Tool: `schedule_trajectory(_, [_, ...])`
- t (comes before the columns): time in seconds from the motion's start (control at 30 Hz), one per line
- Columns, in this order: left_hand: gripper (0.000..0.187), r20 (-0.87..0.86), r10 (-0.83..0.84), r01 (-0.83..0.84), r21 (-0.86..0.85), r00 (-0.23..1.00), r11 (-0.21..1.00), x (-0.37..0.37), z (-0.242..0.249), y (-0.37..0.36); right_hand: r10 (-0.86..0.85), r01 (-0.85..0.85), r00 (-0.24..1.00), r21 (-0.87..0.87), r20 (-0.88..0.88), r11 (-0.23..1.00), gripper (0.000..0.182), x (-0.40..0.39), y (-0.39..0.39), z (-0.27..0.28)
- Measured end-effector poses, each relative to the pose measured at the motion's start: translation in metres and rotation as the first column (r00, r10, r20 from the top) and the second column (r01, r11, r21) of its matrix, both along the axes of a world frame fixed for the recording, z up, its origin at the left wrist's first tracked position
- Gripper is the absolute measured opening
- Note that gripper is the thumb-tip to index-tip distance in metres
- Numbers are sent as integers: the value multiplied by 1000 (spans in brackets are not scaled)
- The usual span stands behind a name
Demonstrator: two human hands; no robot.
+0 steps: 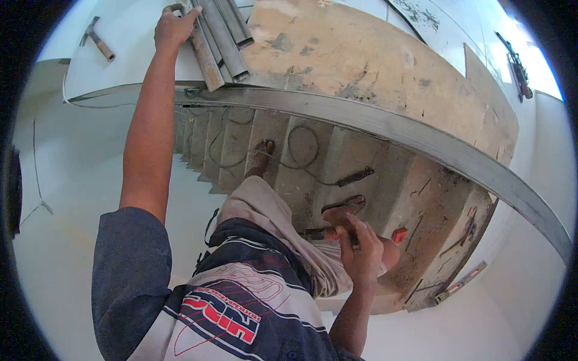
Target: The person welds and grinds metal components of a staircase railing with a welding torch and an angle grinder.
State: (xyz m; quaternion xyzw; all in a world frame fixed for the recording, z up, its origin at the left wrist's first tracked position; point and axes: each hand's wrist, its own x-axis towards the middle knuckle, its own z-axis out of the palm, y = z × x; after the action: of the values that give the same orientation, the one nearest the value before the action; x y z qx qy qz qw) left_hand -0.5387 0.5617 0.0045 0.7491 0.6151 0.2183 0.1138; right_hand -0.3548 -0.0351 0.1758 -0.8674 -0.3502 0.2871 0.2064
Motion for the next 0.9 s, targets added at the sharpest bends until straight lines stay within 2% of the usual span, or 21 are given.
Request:
schedule_trajectory(0.03, [89,44,-35,34,7,998,999,-1,2,1,2,-2,1000,4,3,1000,32,-1,9,-1])
schedule_trajectory(0.1, [89,26,-30,30,-15,999,999,0,8,4,117,-120,993,138,25,983,29,-3,27,0])
schedule_trajectory(0.23, [88,-69,-25,24,-21,997,999,2,2,16,145,-145,989,156,8,977,30,-15,55,10])
schedule_trajectory(0.27, [86,-57,26,-31,-79,998,996,4,6,17,173,-173,985,167,15,971,30,-17,58,9])
schedule_trajectory(0.33, [86,105,99,-65,-286,990,956,15,46,-13,203,-207,978,214,41,955,31,-22,61,2])
schedule_trajectory(0.4, [86,72,133,-115,-220,988,969,16,39,-14,216,-216,976,284,31,934,31,-27,61,-11])
schedule_trajectory(0.43, [84,152,140,-83,-329,978,941,15,49,-18,224,-227,974,314,44,922,31,-30,66,-11])
schedule_trajectory(0.5, [79,157,151,-100,-291,976,951,20,61,-27,220,-206,973,186,-61,961,31,-37,70,-11])
schedule_trajectory(0.57, [73,163,179,-104,-385,970,917,22,63,-29,242,-230,968,155,-64,961,30,-43,91,-6])
schedule_trajectory(0.63, [68,189,179,-101,-365,966,926,20,59,-28,400,-365,916,372,-18,853,29,-44,136,6])
schedule_trajectory(0.7, [63,216,183,-101,-343,959,934,17,59,-28,418,-374,908,479,17,794,27,-47,195,14])
schedule_trajectory(0.77, [58,289,176,-62,-362,941,930,15,60,-28,353,-403,915,457,195,792,28,-50,256,10])
schedule_trajectory(0.83, [54,249,175,-82,-343,952,936,15,57,-29,304,-367,923,307,235,878,28,-52,313,6])
schedule_trajectory(0.87, [53,212,174,-113,-269,962,956,15,59,-34,306,-368,923,310,232,877,28,-53,333,-4])
schedule_trajectory(0.9, [53,177,174,-140,-189,969,972,15,63,-37,327,-378,899,138,292,915,34,-54,351,-19])
